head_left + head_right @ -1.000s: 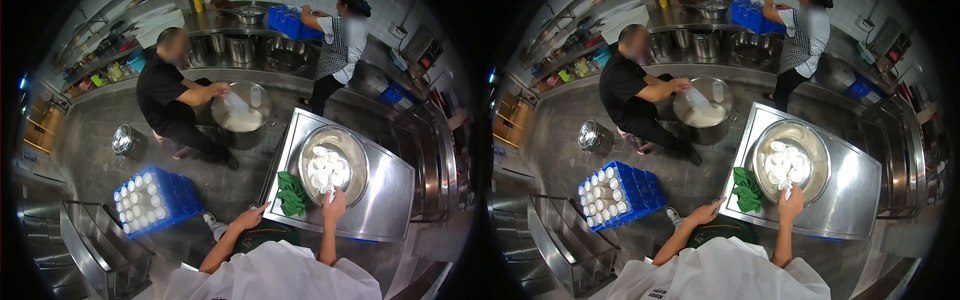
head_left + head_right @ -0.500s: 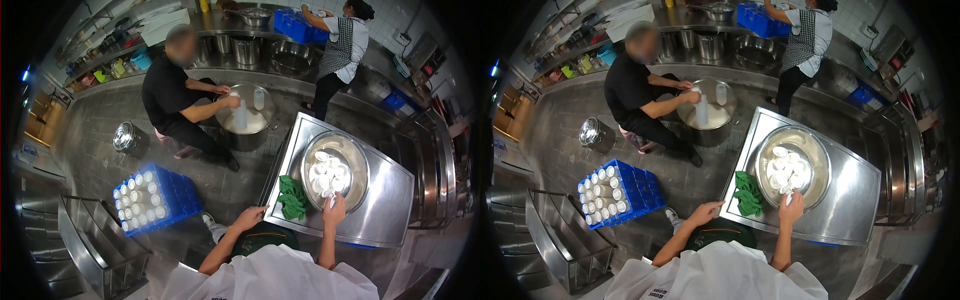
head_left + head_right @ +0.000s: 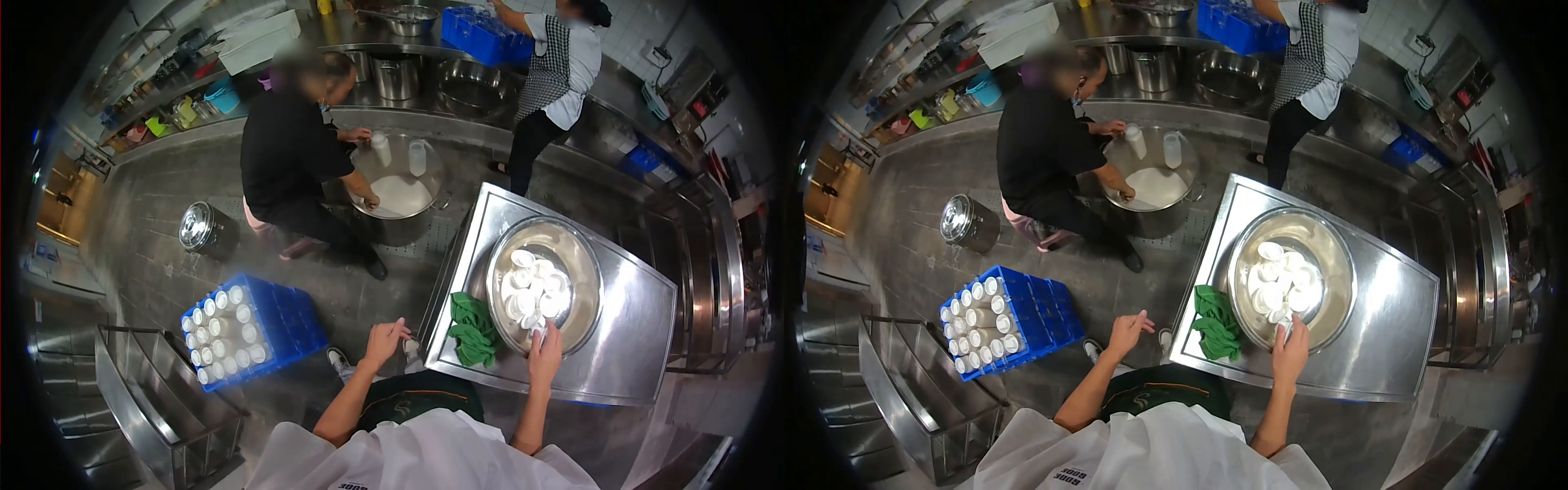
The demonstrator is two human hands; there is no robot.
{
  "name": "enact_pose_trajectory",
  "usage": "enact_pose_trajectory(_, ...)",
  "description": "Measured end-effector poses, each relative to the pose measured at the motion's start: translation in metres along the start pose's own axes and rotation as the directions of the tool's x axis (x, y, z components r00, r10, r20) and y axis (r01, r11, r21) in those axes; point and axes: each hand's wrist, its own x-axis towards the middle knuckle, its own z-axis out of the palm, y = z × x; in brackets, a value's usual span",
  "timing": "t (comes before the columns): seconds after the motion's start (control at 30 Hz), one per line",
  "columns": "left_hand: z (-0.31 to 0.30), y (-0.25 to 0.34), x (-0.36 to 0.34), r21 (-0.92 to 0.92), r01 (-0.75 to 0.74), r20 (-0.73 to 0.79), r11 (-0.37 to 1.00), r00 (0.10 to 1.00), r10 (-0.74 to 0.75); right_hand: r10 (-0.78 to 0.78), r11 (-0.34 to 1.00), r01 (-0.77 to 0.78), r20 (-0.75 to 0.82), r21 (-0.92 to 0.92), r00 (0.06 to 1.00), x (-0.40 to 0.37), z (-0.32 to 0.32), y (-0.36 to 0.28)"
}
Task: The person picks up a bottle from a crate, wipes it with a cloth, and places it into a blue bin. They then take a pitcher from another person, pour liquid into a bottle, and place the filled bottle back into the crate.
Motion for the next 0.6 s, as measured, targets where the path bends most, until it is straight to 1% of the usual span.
enact_pose_trajectory(0.07,0.007,-0.014,-0.005,0.001,-0.076,0.011,0.997,0.997,0.076,-0.024,1.0,0.024,0.004,-0.007,1.0,0.001,0.004,0.002)
enact_pose_trajectory(0.1,0.012,-0.019,-0.009,0.002,-0.076,0.011,0.997,0.997,0.076,-0.024,1.0,0.024,0.004,-0.006,1.0,0.001,0.005,0.001)
enact_pose_trajectory(0.17,0.022,-0.024,-0.018,-0.133,0.037,0.038,0.99,0.999,-0.033,-0.02,0.998,0.022,0.025,-0.055,0.999,0.002,0.008,-0.003)
enact_pose_trajectory(0.2,0.023,-0.027,-0.021,-0.106,0.067,0.107,0.992,0.993,-0.056,-0.024,0.998,0.026,0.026,-0.049,0.999,0.003,0.01,-0.004)
enact_pose_trajectory(0.23,0.025,-0.03,-0.026,-0.103,0.066,0.101,0.992,0.993,-0.056,0.001,0.998,0.0,0.026,-0.067,1.0,0.003,0.012,-0.003)
enact_pose_trajectory(0.27,0.029,-0.026,-0.033,-0.121,0.081,0.125,0.989,0.99,-0.066,0.028,0.996,-0.025,0.026,-0.086,0.999,0.002,0.013,-0.002)
enact_pose_trajectory(0.3,0.031,-0.024,-0.037,-0.139,0.095,0.15,0.986,0.986,-0.074,0.025,0.996,-0.023,0.026,-0.081,0.999,0.002,0.014,-0.001)
enact_pose_trajectory(0.33,0.032,-0.026,-0.039,-0.114,0.078,0.176,0.99,0.983,-0.057,0.009,0.995,-0.008,0.01,-0.096,1.0,0.003,0.015,0.0)
enact_pose_trajectory(0.37,0.033,-0.029,-0.038,-0.114,0.076,0.171,0.991,0.984,-0.056,-0.007,0.994,0.007,-0.005,-0.112,1.0,0.003,0.015,0.001)
enact_pose_trajectory(0.43,0.035,-0.036,-0.038,0.064,-0.086,0.185,0.994,0.98,0.073,-0.009,0.995,0.008,-0.012,-0.104,1.0,0.002,0.015,0.001)
enact_pose_trajectory(0.47,0.032,-0.031,-0.037,0.065,-0.086,0.177,0.994,0.982,0.073,-0.007,0.995,0.005,-0.022,-0.098,1.0,0.003,0.016,0.0)
enact_pose_trajectory(0.53,0.024,-0.022,-0.036,0.232,-0.139,0.243,0.963,0.967,0.081,-0.021,0.994,0.018,-0.032,-0.104,0.999,0.002,0.017,0.001)
enact_pose_trajectory(0.57,0.024,-0.028,-0.035,0.232,-0.139,0.24,0.963,0.967,0.082,-0.029,0.993,0.024,-0.046,-0.116,0.999,0.002,0.017,0.001)
enact_pose_trajectory(0.6,0.025,-0.036,-0.032,0.29,-0.197,0.243,0.937,0.962,0.127,-0.031,0.993,0.026,-0.047,-0.115,0.998,0.002,0.016,0.0)
